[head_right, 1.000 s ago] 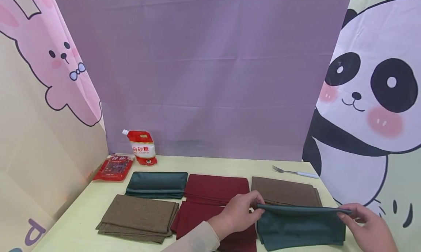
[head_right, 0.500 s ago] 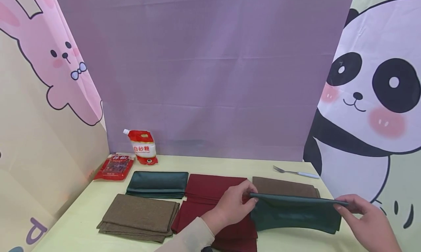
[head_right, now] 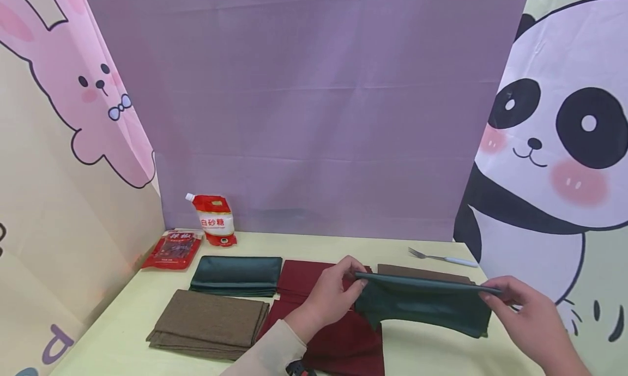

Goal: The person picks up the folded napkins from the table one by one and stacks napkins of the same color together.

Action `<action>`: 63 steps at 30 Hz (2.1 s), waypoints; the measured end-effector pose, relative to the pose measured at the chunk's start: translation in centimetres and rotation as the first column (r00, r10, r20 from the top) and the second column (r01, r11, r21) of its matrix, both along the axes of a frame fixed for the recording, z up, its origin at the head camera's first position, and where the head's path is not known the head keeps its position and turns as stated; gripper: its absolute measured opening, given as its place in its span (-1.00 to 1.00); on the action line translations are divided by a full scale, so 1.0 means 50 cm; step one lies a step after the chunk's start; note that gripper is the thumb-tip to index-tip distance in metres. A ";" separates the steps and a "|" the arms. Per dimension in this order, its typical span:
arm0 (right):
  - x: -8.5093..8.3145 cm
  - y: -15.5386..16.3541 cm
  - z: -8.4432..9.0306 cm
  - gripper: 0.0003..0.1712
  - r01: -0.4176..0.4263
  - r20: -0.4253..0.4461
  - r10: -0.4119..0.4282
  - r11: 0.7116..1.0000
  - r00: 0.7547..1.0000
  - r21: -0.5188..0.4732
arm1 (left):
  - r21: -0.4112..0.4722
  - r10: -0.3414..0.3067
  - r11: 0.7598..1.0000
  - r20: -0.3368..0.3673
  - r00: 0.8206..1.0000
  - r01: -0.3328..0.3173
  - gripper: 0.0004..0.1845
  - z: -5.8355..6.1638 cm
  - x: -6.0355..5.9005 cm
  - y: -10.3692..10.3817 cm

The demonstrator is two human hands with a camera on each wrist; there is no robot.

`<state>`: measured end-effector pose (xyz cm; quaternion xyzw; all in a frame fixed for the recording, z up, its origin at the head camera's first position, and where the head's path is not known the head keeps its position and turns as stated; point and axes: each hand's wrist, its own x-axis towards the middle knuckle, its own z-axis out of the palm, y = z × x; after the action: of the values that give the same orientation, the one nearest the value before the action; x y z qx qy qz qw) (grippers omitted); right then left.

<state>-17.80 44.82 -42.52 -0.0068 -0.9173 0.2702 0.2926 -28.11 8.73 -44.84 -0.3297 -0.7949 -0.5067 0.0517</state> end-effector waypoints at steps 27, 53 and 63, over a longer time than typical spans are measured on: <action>-0.064 -0.115 0.043 -0.74 -0.219 -0.067 0.218 0.975 0.974 -0.017 | 0.070 0.096 0.993 -0.052 0.994 -0.092 -0.78 0.036 -0.027 -0.130; -0.139 -0.276 0.070 -0.80 -0.367 -0.080 0.361 0.926 0.929 -0.085 | 0.258 0.161 0.956 -0.074 0.984 -0.137 -0.74 0.083 -0.065 -0.288; -0.162 -0.321 0.062 -0.85 -0.403 -0.070 0.398 0.912 0.915 -0.082 | 0.248 0.219 0.949 -0.080 0.972 -0.193 -0.72 0.088 -0.067 -0.339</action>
<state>-25.90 28.79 -39.42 0.1743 -0.8775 0.3675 0.2543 -31.46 -8.22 -40.42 -0.2628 -0.7545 -0.5718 0.1861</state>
